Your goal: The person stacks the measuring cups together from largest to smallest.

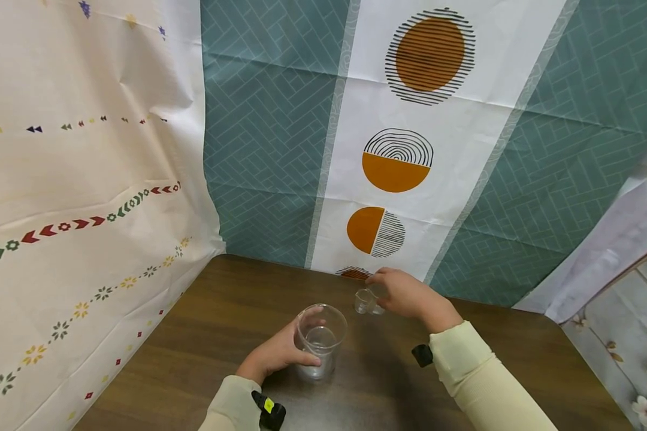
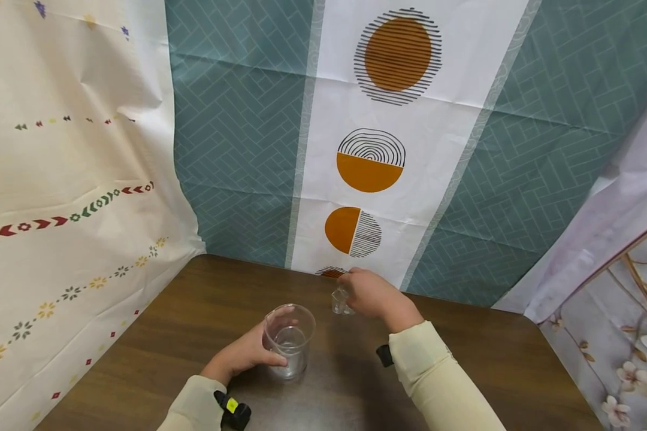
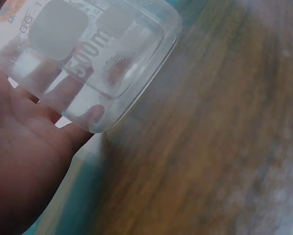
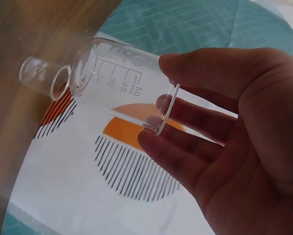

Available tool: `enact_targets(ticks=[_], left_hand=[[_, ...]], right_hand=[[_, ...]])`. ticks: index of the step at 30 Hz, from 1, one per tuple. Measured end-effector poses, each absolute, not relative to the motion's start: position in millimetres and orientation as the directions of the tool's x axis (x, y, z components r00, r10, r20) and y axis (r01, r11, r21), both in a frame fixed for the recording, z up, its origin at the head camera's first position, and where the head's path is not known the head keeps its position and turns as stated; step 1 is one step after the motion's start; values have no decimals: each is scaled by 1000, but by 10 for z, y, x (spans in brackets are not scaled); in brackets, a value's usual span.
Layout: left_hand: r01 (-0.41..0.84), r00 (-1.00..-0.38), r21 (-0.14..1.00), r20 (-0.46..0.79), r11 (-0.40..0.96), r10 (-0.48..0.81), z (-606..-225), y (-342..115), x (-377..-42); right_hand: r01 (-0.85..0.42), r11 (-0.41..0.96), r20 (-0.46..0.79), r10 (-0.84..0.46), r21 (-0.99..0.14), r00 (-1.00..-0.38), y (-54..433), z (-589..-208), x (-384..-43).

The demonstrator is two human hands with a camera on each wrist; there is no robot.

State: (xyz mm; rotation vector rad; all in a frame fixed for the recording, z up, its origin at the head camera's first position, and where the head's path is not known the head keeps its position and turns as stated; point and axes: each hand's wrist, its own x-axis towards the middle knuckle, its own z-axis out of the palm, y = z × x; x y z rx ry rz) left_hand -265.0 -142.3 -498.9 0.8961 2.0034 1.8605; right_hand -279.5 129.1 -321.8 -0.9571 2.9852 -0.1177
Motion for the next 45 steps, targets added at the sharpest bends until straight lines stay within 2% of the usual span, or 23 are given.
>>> enact_targets(ticks=[12, 22, 28, 38, 45], left_hand=[[286, -775, 958, 230, 2, 589, -4963, -1439, -2656], [271, -767, 962, 223, -10, 601, -4956, -1441, -2665], [250, -768, 968, 206, -12, 607, -4937, -1438, -2661], [253, -744, 967, 217, -34, 632, -4950, -1430, -2655], [239, -747, 971, 201, -26, 634, -4955, -1433, -2647]], right_hand=[[-615, 787, 31, -615, -51, -788, 1079, -3039, -2644], [-672, 737, 35, -672, -74, -740, 948, -2916, -2549], [-726, 680, 46, -726, -102, -686, 876, -2875, -2493], [-803, 592, 56, -801, -71, -596, 782, -2924, -2446], [-795, 602, 21, -796, -77, -605, 705, -2956, -2401]])
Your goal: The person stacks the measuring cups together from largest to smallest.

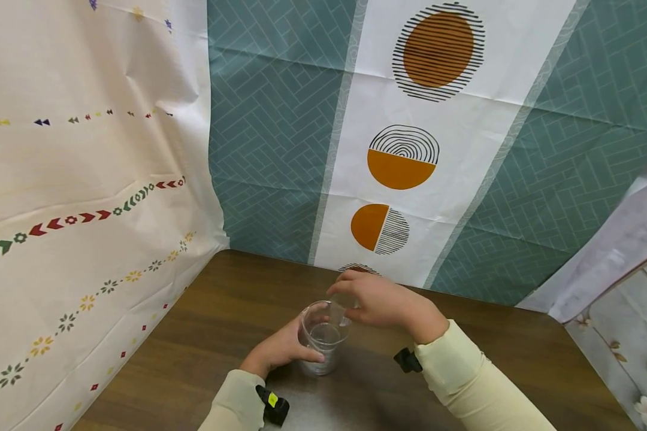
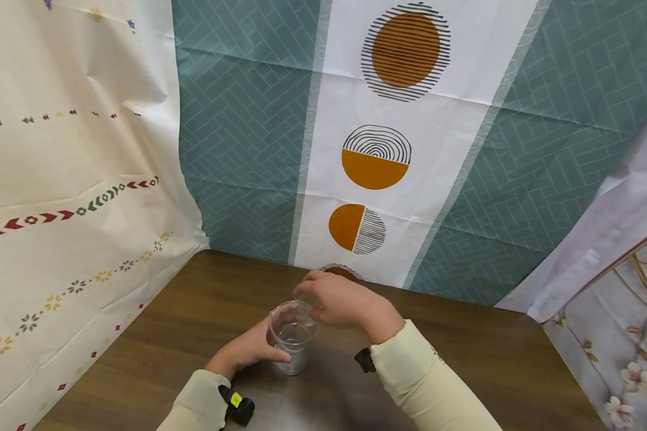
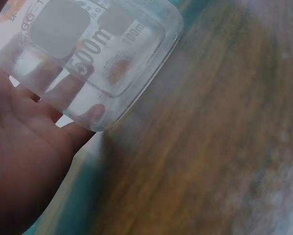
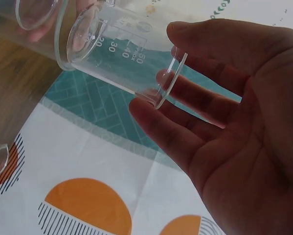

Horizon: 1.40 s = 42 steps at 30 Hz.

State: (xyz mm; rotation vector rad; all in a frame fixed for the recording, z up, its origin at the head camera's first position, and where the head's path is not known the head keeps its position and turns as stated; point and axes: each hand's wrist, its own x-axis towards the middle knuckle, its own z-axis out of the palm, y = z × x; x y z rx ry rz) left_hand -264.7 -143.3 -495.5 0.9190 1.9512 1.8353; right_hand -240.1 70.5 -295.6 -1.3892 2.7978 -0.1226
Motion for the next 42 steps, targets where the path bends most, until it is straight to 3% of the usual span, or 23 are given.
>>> enact_targets(ticks=[11, 42], left_hand=[[229, -781, 970, 130, 87, 611, -4944, -1456, -2628], [171, -827, 969, 41, 180, 561, -4909, -1474, -2599]], right_hand=[[-795, 594, -50, -804, -123, -593, 598, -3083, -2394], [-817, 561, -125, -827, -133, -547, 426, -3424, -2532]])
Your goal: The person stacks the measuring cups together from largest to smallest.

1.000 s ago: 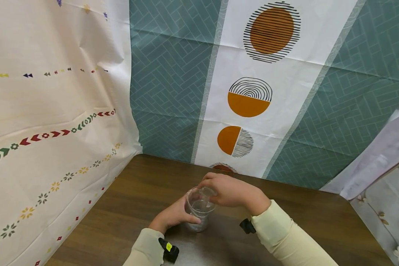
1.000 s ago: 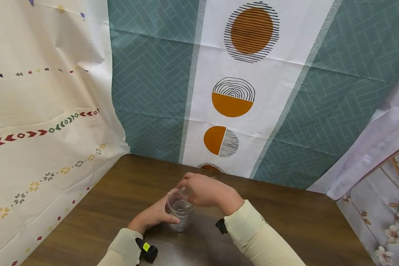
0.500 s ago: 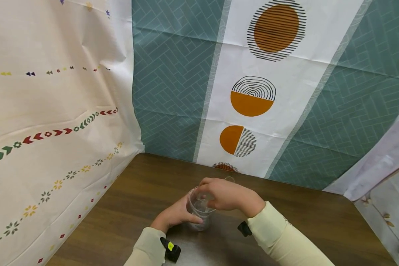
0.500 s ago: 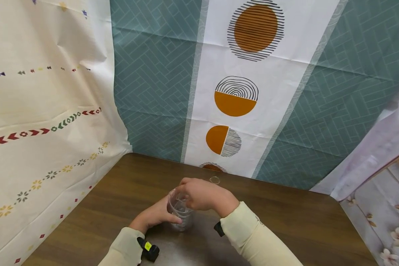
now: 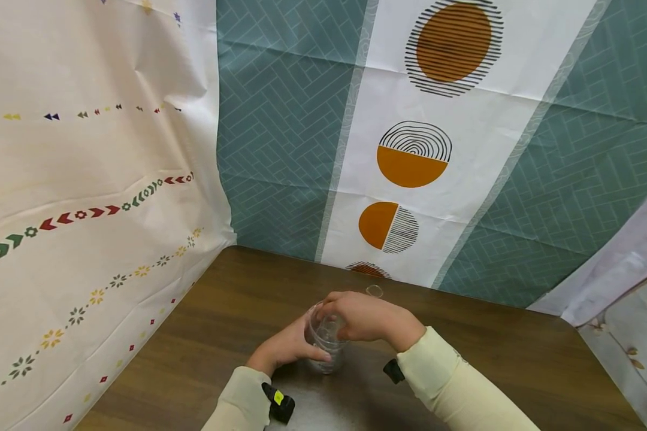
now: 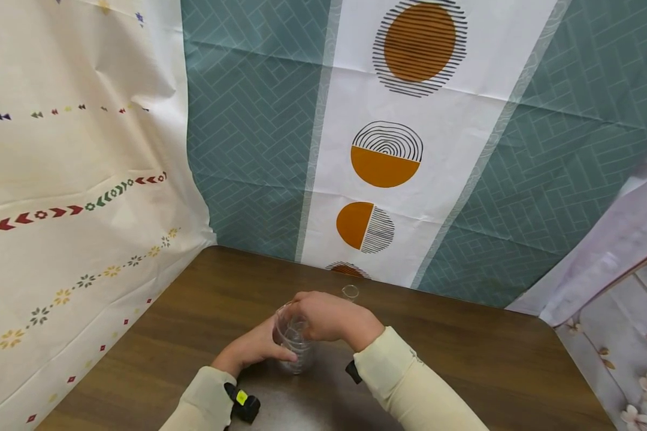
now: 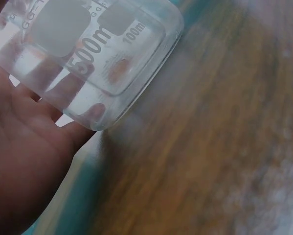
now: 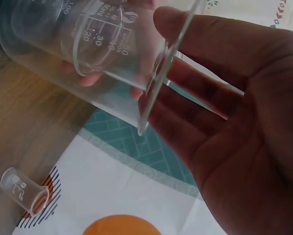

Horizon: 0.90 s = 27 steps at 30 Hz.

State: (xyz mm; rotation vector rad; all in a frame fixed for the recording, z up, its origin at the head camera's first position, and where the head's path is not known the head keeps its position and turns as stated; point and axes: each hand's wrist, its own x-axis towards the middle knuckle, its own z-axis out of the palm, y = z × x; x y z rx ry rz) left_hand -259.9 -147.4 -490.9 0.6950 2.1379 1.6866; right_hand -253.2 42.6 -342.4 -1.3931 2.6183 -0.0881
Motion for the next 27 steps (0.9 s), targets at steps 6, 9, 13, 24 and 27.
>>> enact_targets(ticks=[6, 9, 13, 24, 27], left_hand=[[161, -830, 970, 32, 184, 556, -4903, -1476, -2599], [160, -830, 970, 32, 181, 557, -4903, -1475, -2601], [161, -826, 972, 37, 173, 562, -4899, -1478, -2601], [139, -805, 981, 34, 132, 592, -4872, -1466, -2579], [139, -798, 983, 39, 121, 601, -4870, -1463, -2577]], right_hand=[[-816, 564, -136, -824, -123, -549, 402, -3446, -2546], [-815, 569, -142, -820, -110, -554, 391, -3452, -2555], [-812, 575, -143, -816, -102, -560, 376, -3461, -2561], [-789, 599, -209, -796, -135, -569, 308, -3500, -2584], [-777, 614, -223, -784, -136, -580, 296, -3519, -2582]])
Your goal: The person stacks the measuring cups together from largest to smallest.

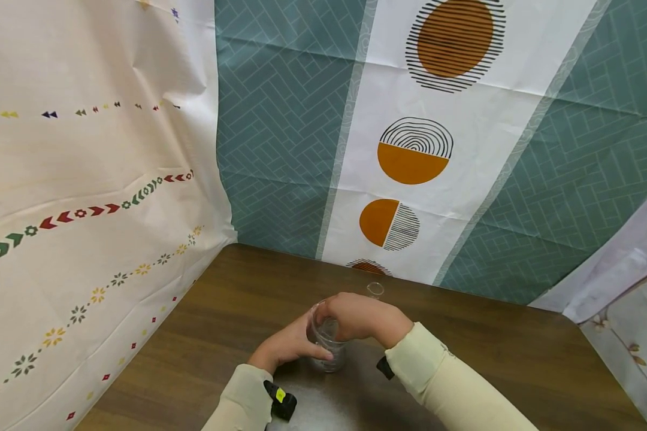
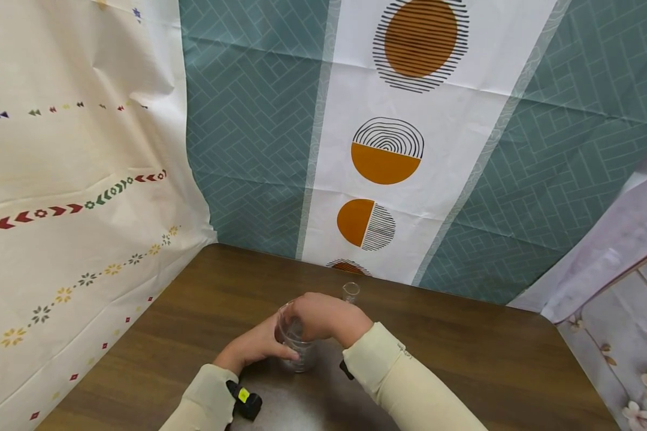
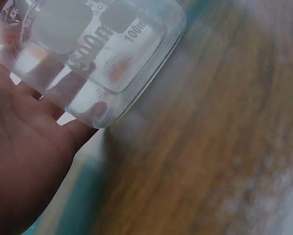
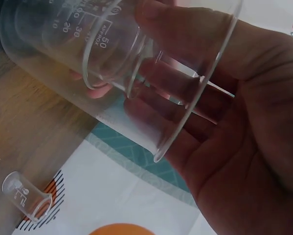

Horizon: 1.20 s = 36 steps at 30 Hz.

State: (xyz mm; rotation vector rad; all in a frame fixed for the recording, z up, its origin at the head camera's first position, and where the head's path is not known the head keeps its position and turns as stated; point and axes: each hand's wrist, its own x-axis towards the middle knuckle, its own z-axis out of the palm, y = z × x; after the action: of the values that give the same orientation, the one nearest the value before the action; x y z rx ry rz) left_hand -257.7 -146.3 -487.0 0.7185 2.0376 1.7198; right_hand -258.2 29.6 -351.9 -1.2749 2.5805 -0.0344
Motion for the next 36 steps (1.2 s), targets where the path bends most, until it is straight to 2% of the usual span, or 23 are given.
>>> enact_targets(ticks=[16, 36], left_hand=[[164, -785, 980, 62, 110, 617, -4869, -1462, -2578], [176, -775, 978, 66, 115, 628, -4876, -1456, -2596]], right_hand=[[-763, 638, -252, -759, -107, -600, 257, -3566, -2597], [-780, 618, -251, -773, -96, -582, 257, -3612, -2612]])
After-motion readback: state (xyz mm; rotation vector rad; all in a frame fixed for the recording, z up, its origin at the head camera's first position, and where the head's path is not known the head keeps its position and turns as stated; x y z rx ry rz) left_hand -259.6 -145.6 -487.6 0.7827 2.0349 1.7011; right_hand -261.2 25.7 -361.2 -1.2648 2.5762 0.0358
